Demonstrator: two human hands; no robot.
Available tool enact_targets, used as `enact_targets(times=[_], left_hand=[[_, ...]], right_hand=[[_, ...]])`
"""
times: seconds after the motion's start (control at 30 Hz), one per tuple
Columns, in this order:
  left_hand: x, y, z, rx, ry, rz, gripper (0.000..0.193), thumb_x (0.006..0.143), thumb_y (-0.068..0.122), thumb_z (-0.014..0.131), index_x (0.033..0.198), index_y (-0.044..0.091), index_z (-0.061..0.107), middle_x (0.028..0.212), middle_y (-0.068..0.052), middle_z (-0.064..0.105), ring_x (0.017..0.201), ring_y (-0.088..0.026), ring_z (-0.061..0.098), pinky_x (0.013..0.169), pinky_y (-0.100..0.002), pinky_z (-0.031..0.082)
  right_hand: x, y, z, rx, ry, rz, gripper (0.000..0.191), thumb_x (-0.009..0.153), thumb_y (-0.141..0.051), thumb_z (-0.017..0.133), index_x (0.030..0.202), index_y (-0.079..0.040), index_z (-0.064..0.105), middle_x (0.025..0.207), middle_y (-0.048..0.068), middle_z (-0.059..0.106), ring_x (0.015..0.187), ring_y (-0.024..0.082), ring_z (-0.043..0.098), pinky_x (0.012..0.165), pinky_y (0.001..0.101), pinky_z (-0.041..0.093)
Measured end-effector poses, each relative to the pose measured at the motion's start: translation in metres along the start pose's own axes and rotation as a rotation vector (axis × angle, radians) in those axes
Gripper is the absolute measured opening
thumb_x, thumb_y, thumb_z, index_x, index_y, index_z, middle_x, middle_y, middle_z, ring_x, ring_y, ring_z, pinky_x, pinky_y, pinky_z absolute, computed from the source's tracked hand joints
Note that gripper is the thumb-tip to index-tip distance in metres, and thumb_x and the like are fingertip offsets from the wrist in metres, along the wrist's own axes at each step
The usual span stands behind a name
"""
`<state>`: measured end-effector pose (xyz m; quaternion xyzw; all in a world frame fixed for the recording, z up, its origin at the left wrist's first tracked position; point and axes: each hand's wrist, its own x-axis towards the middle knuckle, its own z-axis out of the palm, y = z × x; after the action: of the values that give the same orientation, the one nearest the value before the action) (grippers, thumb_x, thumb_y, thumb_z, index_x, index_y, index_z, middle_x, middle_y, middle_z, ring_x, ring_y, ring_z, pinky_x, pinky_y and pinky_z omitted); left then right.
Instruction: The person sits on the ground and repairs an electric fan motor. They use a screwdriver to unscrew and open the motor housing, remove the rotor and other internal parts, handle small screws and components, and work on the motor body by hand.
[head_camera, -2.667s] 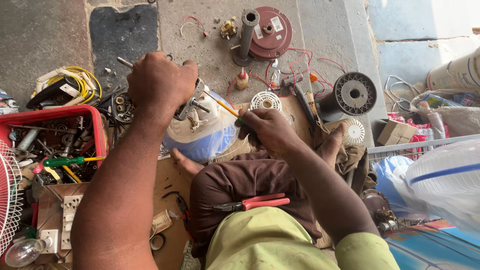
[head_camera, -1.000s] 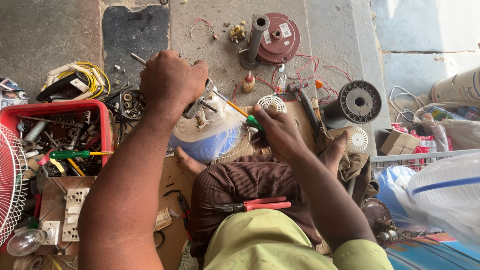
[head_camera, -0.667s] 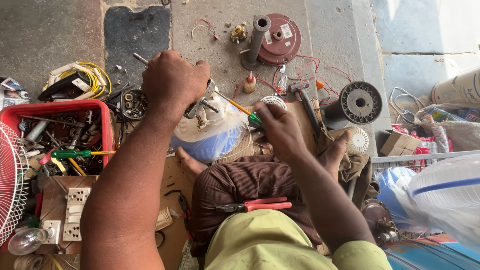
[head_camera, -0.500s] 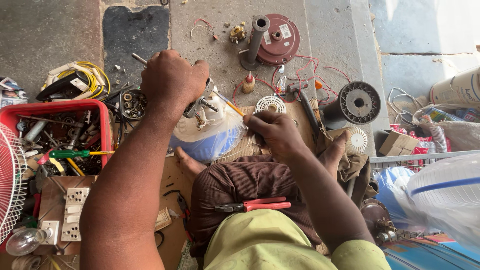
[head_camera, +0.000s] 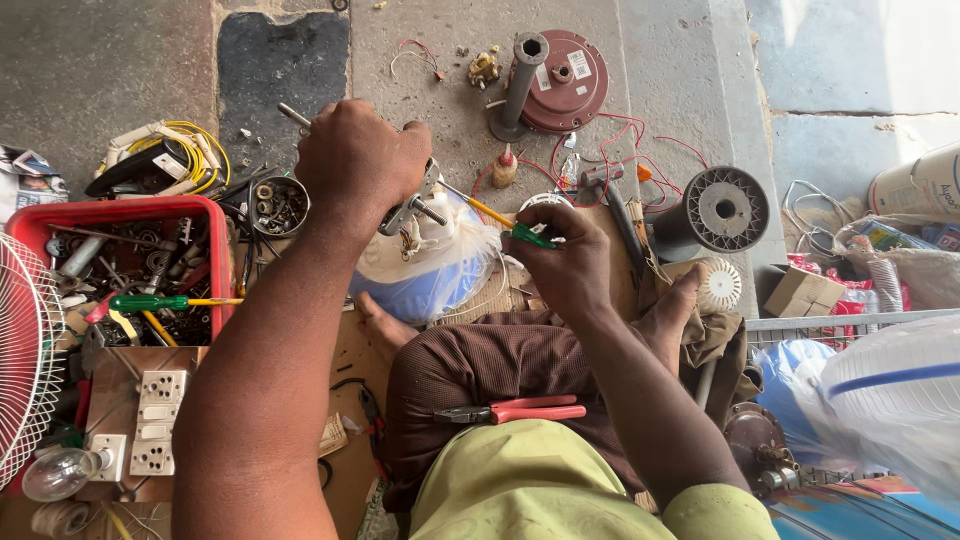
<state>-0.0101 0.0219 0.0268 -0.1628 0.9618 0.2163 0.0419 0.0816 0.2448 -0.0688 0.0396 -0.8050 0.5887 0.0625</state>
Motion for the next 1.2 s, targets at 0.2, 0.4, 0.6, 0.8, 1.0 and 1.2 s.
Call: enact_targets(times=[0.2, 0.4, 0.6, 0.8, 1.0, 1.2], left_hand=[[-0.001, -0.001, 0.0, -0.011, 0.028, 0.013, 0.048, 0.077, 0.042, 0.07, 0.102, 0.001, 0.073, 0.113, -0.023, 0.069, 0.104, -0.041, 0.069, 0.089, -0.053, 0.055], [0.0, -0.001, 0.0, -0.004, 0.007, 0.001, 0.049, 0.079, 0.043, 0.07, 0.102, 0.001, 0.072, 0.111, -0.022, 0.069, 0.104, -0.04, 0.069, 0.088, -0.053, 0.056], [0.001, -0.001, 0.001, 0.006, 0.016, 0.019, 0.049, 0.079, 0.045, 0.071, 0.1, 0.0, 0.073, 0.107, -0.023, 0.07, 0.101, -0.04, 0.07, 0.087, -0.053, 0.056], [0.006, -0.013, 0.012, -0.057, 0.096, 0.088, 0.048, 0.077, 0.046, 0.074, 0.094, 0.001, 0.075, 0.101, -0.029, 0.071, 0.095, -0.047, 0.069, 0.084, -0.055, 0.055], [0.016, -0.037, 0.018, 0.032, 0.164, 0.219, 0.054, 0.081, 0.05, 0.079, 0.097, -0.002, 0.075, 0.098, -0.032, 0.071, 0.093, -0.05, 0.067, 0.084, -0.056, 0.054], [0.037, -0.062, 0.042, -0.265, -0.072, -0.006, 0.075, 0.094, 0.049, 0.076, 0.142, -0.002, 0.049, 0.1, -0.022, 0.075, 0.084, -0.031, 0.07, 0.075, -0.046, 0.052]], right_hand=[[0.0, 0.003, -0.009, 0.513, -0.344, 0.763, 0.043, 0.1, -0.04, 0.071, 0.111, 0.001, 0.074, 0.079, 0.006, 0.073, 0.055, 0.013, 0.057, 0.04, 0.0257, 0.043], [-0.003, 0.009, -0.004, 0.323, -0.072, 0.432, 0.041, 0.088, -0.019, 0.08, 0.122, -0.001, 0.066, 0.088, 0.003, 0.072, 0.064, 0.005, 0.063, 0.049, 0.0206, 0.049], [-0.004, 0.009, -0.008, 0.233, -0.183, 0.343, 0.035, 0.089, -0.017, 0.081, 0.115, 0.004, 0.071, 0.084, 0.007, 0.072, 0.06, 0.006, 0.058, 0.05, 0.0213, 0.047], [-0.003, 0.003, -0.006, 0.254, -0.38, 0.68, 0.046, 0.111, -0.039, 0.062, 0.105, 0.003, 0.082, 0.077, 0.012, 0.071, 0.057, 0.015, 0.061, 0.047, 0.031, 0.047], [-0.01, 0.01, 0.009, 0.151, -0.073, 0.201, 0.046, 0.085, -0.032, 0.079, 0.118, -0.002, 0.068, 0.098, 0.005, 0.071, 0.082, 0.01, 0.067, 0.068, 0.0299, 0.059], [-0.015, 0.013, 0.029, 0.163, -0.046, 0.06, 0.041, 0.089, -0.036, 0.078, 0.111, -0.001, 0.076, 0.093, 0.006, 0.078, 0.08, 0.011, 0.072, 0.071, 0.0295, 0.06]])
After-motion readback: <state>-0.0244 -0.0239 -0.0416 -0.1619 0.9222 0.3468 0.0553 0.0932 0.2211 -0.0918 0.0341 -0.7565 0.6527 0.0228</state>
